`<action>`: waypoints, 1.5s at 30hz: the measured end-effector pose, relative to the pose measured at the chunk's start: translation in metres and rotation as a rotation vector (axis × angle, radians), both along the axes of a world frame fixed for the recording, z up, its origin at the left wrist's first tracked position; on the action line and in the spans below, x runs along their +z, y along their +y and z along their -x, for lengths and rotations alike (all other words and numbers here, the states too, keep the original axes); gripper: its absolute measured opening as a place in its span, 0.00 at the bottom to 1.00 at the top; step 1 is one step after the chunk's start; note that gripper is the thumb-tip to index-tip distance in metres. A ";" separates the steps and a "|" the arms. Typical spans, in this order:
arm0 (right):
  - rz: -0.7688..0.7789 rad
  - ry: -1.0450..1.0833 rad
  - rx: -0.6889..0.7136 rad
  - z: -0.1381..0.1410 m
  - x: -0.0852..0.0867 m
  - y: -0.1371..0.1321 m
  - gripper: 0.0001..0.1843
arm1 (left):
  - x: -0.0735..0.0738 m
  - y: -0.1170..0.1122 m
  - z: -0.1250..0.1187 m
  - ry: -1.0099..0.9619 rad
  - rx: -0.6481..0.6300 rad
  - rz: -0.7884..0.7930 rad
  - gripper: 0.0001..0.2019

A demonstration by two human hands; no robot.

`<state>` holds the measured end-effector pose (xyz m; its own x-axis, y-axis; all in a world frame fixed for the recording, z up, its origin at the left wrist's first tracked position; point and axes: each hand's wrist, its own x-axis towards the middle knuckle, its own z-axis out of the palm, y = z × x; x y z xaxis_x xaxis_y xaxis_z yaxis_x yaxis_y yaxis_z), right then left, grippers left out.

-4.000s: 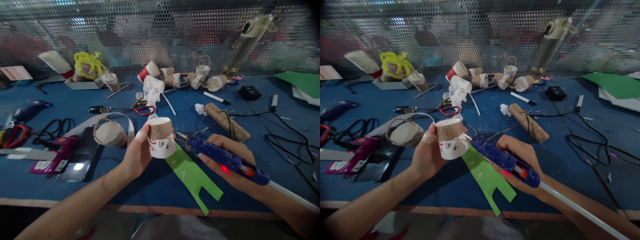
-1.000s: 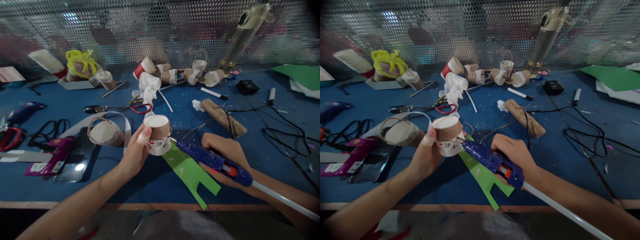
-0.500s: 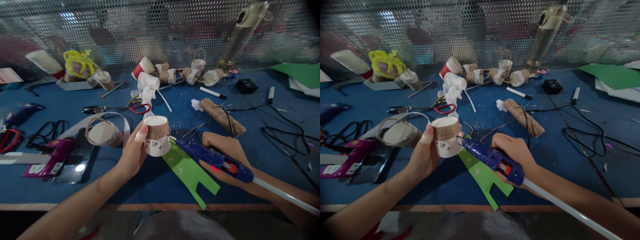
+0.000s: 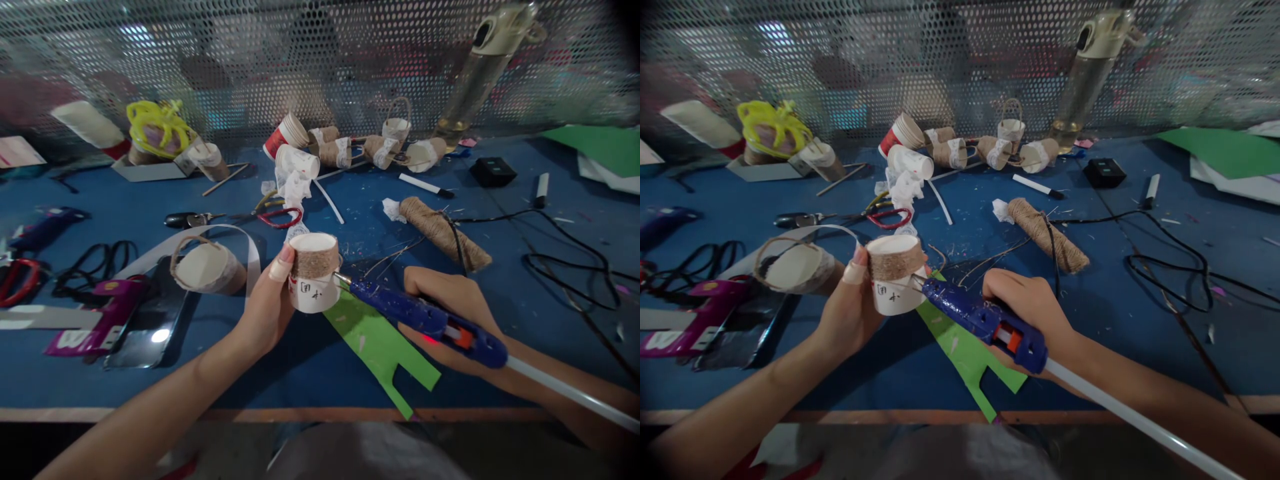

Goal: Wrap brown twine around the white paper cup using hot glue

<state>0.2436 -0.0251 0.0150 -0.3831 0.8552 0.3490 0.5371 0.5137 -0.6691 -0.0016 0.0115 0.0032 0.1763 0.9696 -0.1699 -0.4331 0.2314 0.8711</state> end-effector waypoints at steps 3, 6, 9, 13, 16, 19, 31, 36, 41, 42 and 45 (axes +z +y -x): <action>0.011 0.017 0.027 -0.001 -0.003 0.001 0.18 | 0.002 0.000 -0.001 0.008 0.005 0.026 0.28; 0.007 0.016 0.018 0.000 -0.004 0.000 0.17 | 0.000 0.000 -0.001 0.020 0.036 0.051 0.30; -0.008 0.016 0.014 0.001 -0.003 -0.001 0.17 | -0.002 0.000 -0.002 0.022 0.051 0.056 0.30; -0.013 0.017 0.001 0.001 -0.003 0.000 0.17 | 0.001 0.001 -0.002 0.010 0.049 0.052 0.29; 0.007 0.023 -0.024 0.002 -0.002 0.000 0.17 | 0.004 0.001 -0.002 0.038 0.047 0.061 0.28; 0.036 0.056 -0.057 0.004 0.000 -0.001 0.17 | 0.005 0.001 -0.001 0.064 0.051 0.061 0.29; 0.033 0.042 0.024 0.001 -0.002 0.001 0.17 | 0.005 0.001 -0.003 0.029 0.038 0.085 0.28; 0.072 0.042 -0.049 0.005 0.000 -0.001 0.16 | 0.006 0.002 -0.002 -0.001 0.024 0.080 0.28; 0.078 0.061 -0.061 0.006 0.001 -0.002 0.16 | 0.003 -0.001 -0.001 0.035 0.016 -0.005 0.29; 0.076 0.064 -0.065 0.006 0.001 -0.002 0.16 | 0.003 -0.001 -0.001 0.041 0.019 -0.015 0.29; 0.080 0.078 -0.072 0.007 0.001 -0.001 0.17 | 0.003 -0.001 0.000 0.029 0.018 0.001 0.29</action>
<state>0.2370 -0.0265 0.0160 -0.2936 0.9059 0.3052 0.5153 0.4189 -0.7477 -0.0016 0.0104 0.0057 0.1535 0.9725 -0.1753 -0.4116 0.2242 0.8834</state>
